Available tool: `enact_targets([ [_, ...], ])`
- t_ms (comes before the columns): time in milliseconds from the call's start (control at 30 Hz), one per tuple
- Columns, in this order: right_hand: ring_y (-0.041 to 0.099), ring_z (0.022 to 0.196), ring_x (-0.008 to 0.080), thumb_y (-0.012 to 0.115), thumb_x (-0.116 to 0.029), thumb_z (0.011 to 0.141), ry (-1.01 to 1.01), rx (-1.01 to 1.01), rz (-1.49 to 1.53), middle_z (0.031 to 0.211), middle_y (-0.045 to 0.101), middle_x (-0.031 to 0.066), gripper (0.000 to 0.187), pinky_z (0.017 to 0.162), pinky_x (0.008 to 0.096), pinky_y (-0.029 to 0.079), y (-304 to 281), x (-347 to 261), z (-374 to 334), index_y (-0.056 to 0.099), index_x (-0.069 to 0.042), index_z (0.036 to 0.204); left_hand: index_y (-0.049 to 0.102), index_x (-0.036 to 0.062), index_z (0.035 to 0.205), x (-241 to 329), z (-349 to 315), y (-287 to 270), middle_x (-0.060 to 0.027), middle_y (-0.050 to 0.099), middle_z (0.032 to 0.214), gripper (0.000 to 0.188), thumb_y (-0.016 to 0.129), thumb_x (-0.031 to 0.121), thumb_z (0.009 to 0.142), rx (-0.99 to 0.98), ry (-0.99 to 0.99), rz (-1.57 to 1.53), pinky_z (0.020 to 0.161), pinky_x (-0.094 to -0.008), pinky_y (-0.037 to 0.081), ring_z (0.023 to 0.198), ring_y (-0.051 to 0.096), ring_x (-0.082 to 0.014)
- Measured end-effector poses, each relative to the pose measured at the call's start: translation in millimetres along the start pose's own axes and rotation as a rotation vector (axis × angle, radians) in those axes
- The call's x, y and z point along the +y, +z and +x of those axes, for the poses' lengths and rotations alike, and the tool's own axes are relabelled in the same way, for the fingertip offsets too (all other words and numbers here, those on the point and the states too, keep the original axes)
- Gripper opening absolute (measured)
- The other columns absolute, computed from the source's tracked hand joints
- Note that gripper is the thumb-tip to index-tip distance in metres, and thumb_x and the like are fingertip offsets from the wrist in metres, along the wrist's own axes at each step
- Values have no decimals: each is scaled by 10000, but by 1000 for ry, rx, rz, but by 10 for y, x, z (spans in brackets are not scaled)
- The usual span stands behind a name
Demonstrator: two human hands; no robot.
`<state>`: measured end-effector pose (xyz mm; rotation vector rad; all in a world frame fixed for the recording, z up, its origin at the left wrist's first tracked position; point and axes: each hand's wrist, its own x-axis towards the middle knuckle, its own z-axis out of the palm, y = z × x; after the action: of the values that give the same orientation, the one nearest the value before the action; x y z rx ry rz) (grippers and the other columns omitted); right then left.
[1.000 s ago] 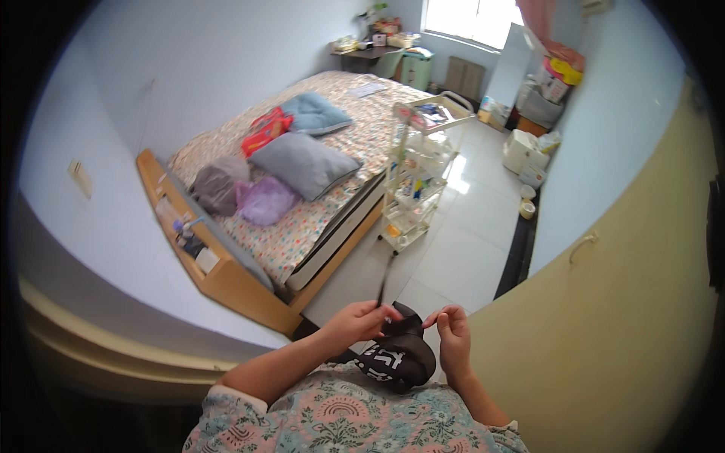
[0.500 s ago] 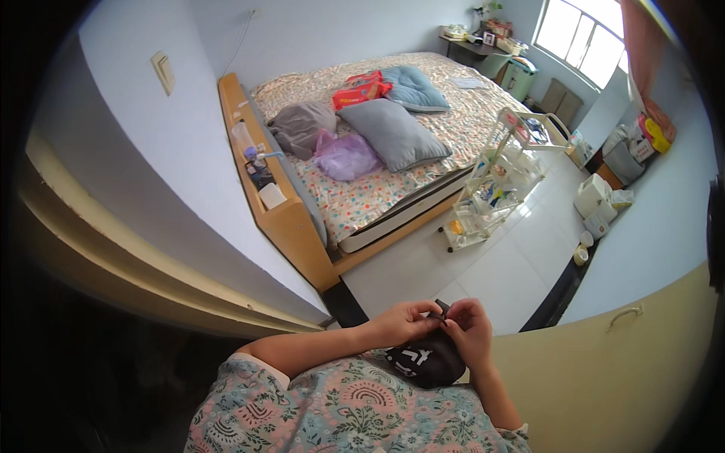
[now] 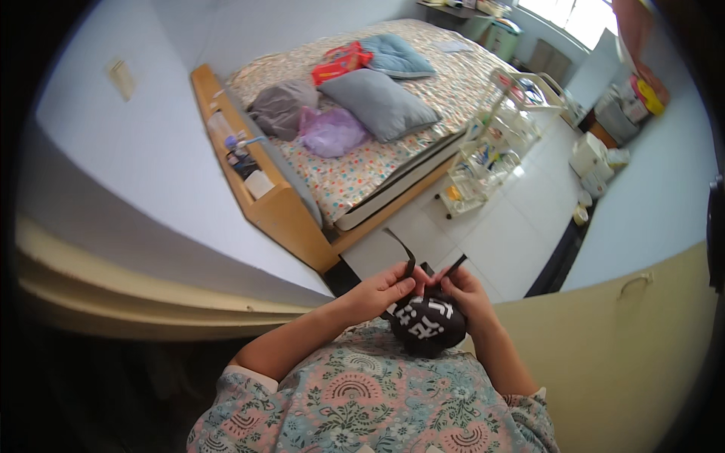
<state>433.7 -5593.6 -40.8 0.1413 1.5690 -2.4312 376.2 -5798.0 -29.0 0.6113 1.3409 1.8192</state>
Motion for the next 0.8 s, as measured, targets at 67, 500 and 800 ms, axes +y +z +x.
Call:
enact_targets([
  [67, 581, 896, 129, 509, -138, 942, -37, 114, 110, 954, 609, 50, 115, 805, 269, 479, 18, 33, 96, 551, -39, 984, 526, 42, 1090, -18, 195, -27, -23, 573, 958, 237, 399, 219, 995, -14, 74, -50, 896, -254, 399, 955, 527, -106],
  [500, 508, 726, 96, 504, -225, 953, -254, 683, 375, 775, 566, -13, 167, 670, 215, 436, -1059, -23, 52, 558, -78, 894, 546, -6, 1144, -142, 1465, 410, -63, 639, 778, 252, 397, 124, 987, -84, 170, 179, 848, -277, 457, 871, 612, -154],
  [800, 482, 913, 220, 708, 32, 655, -849, 1083, -1130, 1000, 445, 76, 242, 727, 315, 431, -2150, -1146, -348, 679, -125, 836, 487, 38, 1258, -2, 3509, 1369, -78, 598, 757, 342, 467, 91, 921, -280, 441, 998, 802, -315, 410, 805, 581, -228],
])
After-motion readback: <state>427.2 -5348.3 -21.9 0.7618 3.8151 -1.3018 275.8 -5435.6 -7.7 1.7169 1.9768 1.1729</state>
